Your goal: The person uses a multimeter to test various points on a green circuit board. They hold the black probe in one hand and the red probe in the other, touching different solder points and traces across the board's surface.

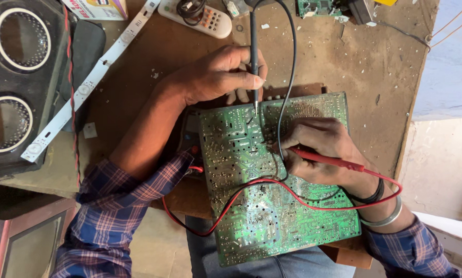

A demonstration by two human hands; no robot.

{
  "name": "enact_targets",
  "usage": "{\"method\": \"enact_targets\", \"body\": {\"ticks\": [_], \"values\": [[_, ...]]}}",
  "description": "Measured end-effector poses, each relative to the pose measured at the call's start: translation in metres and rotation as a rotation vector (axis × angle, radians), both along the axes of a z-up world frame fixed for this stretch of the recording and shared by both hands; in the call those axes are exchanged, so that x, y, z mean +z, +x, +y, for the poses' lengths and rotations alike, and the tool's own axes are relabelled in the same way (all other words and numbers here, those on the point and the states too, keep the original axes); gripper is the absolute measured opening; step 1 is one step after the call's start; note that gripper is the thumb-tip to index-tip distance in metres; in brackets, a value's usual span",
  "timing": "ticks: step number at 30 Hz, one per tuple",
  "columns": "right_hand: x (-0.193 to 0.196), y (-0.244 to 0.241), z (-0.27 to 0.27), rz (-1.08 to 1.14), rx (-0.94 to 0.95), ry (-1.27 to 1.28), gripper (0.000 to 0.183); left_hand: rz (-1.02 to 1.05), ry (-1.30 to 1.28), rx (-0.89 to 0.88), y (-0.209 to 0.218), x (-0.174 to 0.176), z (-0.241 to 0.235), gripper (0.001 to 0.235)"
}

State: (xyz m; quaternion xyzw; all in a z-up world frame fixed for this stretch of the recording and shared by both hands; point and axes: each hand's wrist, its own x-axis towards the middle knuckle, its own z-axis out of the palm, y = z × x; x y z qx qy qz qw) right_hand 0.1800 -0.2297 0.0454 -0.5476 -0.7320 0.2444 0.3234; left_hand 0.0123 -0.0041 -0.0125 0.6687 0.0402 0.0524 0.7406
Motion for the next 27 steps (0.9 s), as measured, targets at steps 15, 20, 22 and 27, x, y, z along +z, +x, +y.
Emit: {"method": "enact_targets", "body": {"ticks": [15,20,22,27], "values": [[-0.014,0.011,-0.005,0.313,-0.083,-0.101,0.013,-0.005,0.075,0.001,-0.003,0.004,0.000,0.018],[-0.014,0.010,-0.003,0.163,0.009,0.007,0.018,-0.037,0.095,-0.022,-0.003,0.004,0.000,0.019],[-0.012,0.012,-0.001,0.172,0.047,-0.017,0.019,-0.033,0.114,-0.013,-0.002,0.005,0.000,0.020],[-0.011,0.013,0.000,0.171,0.046,-0.041,0.021,-0.044,0.157,-0.002,-0.003,0.001,0.001,0.020]]}}
